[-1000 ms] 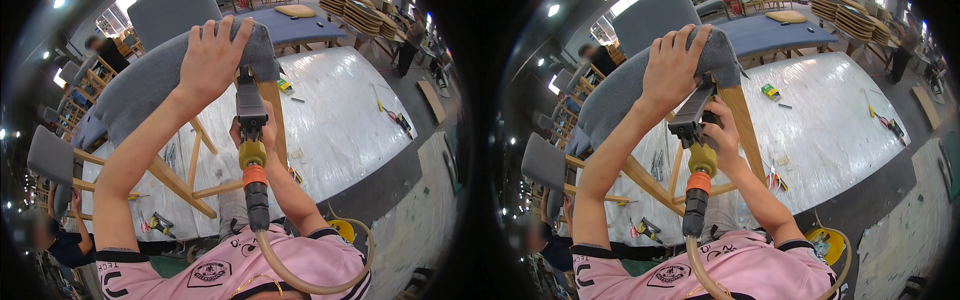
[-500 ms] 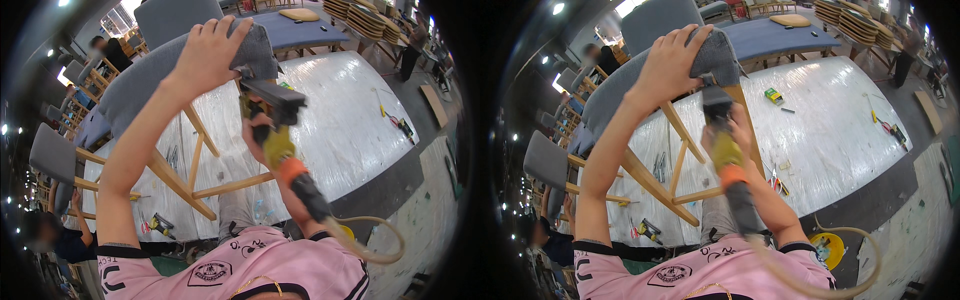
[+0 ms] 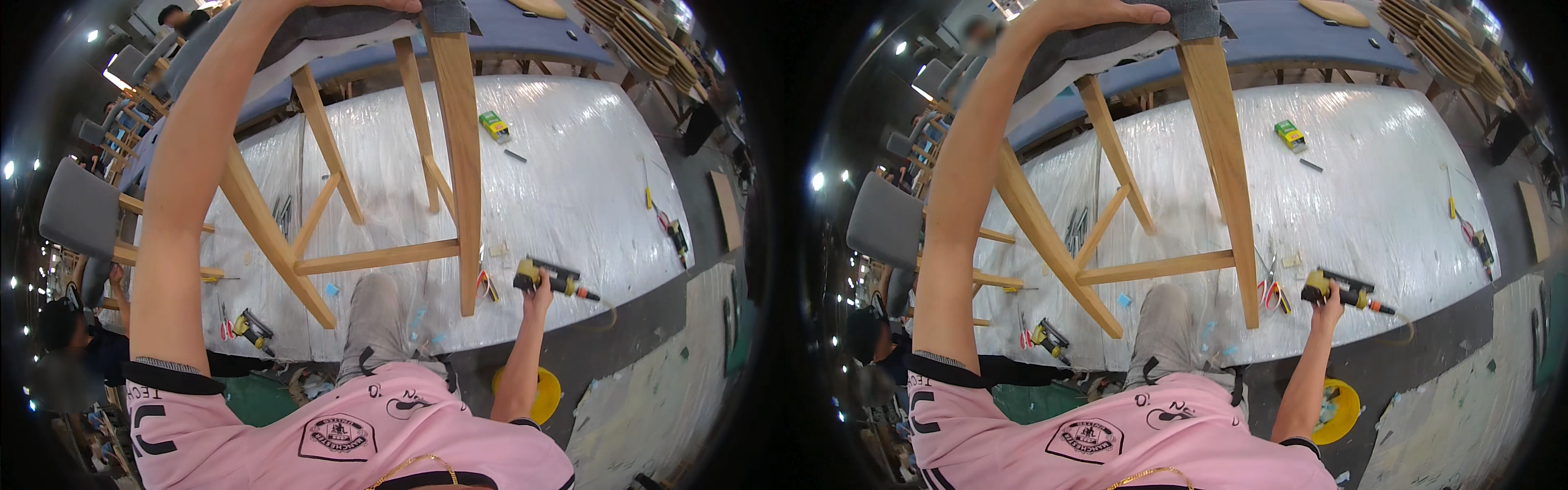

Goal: The person staples gray fabric onto a wooden chair frame using a pneumatic staple gun, then trims excess fabric with scissors and smooths the edges. The person repeats this process on multiple chairs in a workshop setting.

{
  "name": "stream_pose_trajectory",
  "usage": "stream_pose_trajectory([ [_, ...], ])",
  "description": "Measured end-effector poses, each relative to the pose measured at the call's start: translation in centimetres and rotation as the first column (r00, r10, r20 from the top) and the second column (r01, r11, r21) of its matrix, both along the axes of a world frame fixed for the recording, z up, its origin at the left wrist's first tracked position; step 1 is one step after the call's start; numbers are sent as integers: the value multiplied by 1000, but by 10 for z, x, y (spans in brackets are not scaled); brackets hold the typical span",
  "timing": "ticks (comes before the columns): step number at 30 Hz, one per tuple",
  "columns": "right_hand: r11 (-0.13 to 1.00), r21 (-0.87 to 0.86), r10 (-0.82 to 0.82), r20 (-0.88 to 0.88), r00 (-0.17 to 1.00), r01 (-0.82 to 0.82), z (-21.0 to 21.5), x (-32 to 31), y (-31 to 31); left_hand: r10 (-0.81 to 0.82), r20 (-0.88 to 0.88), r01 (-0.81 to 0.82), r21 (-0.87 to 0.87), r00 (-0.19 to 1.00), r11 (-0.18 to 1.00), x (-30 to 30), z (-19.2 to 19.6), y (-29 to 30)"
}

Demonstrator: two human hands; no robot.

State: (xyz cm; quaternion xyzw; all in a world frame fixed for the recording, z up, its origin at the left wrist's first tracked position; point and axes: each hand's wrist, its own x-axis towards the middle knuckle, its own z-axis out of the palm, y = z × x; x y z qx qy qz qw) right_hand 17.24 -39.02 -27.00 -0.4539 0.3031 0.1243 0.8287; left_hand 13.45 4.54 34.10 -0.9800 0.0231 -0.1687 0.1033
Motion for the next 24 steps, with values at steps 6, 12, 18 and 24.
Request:
stream_pose_trajectory([
  [6, 979, 135, -130, -153, 980, 151, -129, 9, -38, -95, -70, 90, -66, 993, 994, 46, 3, 57],
  [12, 739, -488, 301, -378, 875, -465, -182, -42, -62, -109, -138, 89, -143, 984, 986, 82, 4, 92],
  [18, 74, -794, 657, -417, 628, -604, -121, 19, -27, 12, -107, -17, -46, 994, 999, 90, -11, 115],
  [24, 592, -687, 803, 460, 379, -422, 142, 114, 162, -101, -12, 100, -56, 995, 993, 81, -16, 109],
])
